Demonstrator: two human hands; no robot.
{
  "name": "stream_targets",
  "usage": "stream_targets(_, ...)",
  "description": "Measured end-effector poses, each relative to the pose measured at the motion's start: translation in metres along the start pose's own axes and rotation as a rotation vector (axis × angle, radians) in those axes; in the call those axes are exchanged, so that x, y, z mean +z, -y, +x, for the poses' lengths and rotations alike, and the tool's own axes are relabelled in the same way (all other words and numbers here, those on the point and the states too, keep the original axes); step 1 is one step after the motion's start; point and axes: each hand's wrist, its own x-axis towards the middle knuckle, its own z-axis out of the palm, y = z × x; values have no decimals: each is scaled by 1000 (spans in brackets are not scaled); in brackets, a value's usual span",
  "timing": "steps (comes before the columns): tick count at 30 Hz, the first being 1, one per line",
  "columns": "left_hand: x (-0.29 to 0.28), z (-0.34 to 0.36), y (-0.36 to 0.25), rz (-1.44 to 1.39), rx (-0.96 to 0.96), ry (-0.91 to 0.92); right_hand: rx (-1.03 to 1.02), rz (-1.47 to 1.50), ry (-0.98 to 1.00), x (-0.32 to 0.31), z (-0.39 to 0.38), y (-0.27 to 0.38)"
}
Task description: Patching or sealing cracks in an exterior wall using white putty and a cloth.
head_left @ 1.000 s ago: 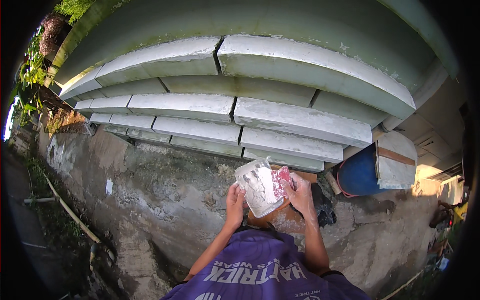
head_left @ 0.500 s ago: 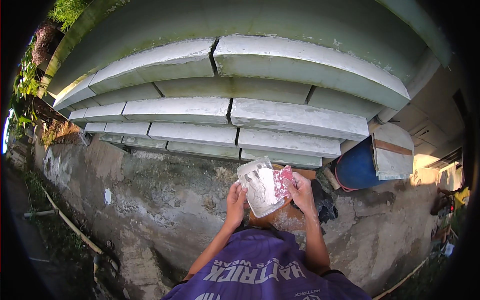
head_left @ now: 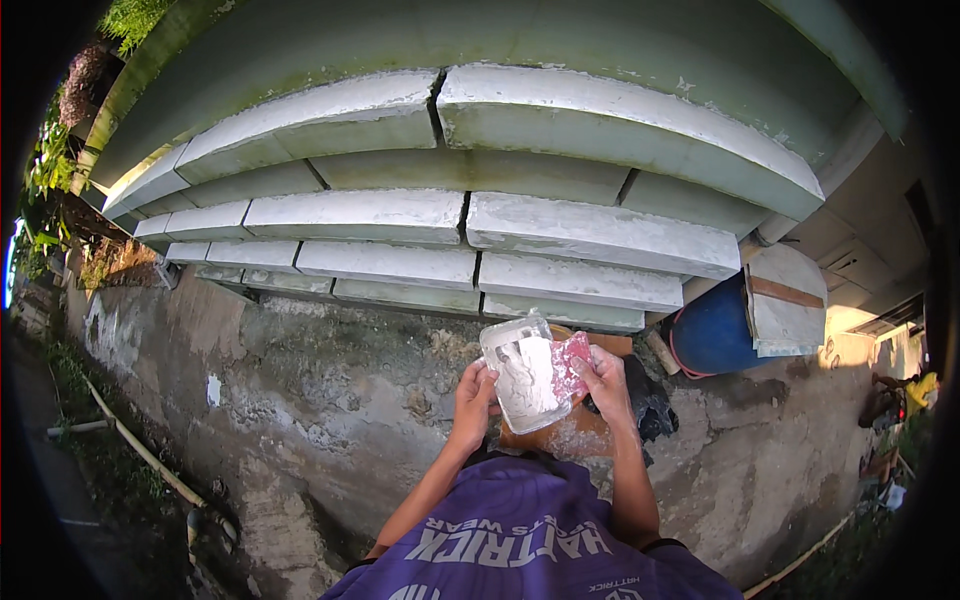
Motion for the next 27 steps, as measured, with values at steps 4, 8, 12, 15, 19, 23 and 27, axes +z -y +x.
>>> stream_targets(4,-2,0,1,-39,-31,24,154,215,18,3,-1,4)
stream_targets(8,-2,-1,3,-43,-37,28,195,224,46,-3,1,5)
stream_targets(12,-5,0,8,-13,-16,0,206,269,34,-5,3,9)
stream_targets(15,-6,-3,7,-66,8,-22,204,316,45,-4,5,7)
stream_targets(19,-30,-6,19,-101,32,-69,197,755,-116,2,13,8)
stream_targets(23,-63,-13,26,-145,27,-158,72,665,-222,3,36,21)
stream_targets(27,-101,-23,32,-187,18,-271,37,-76,-212,21,91,72)
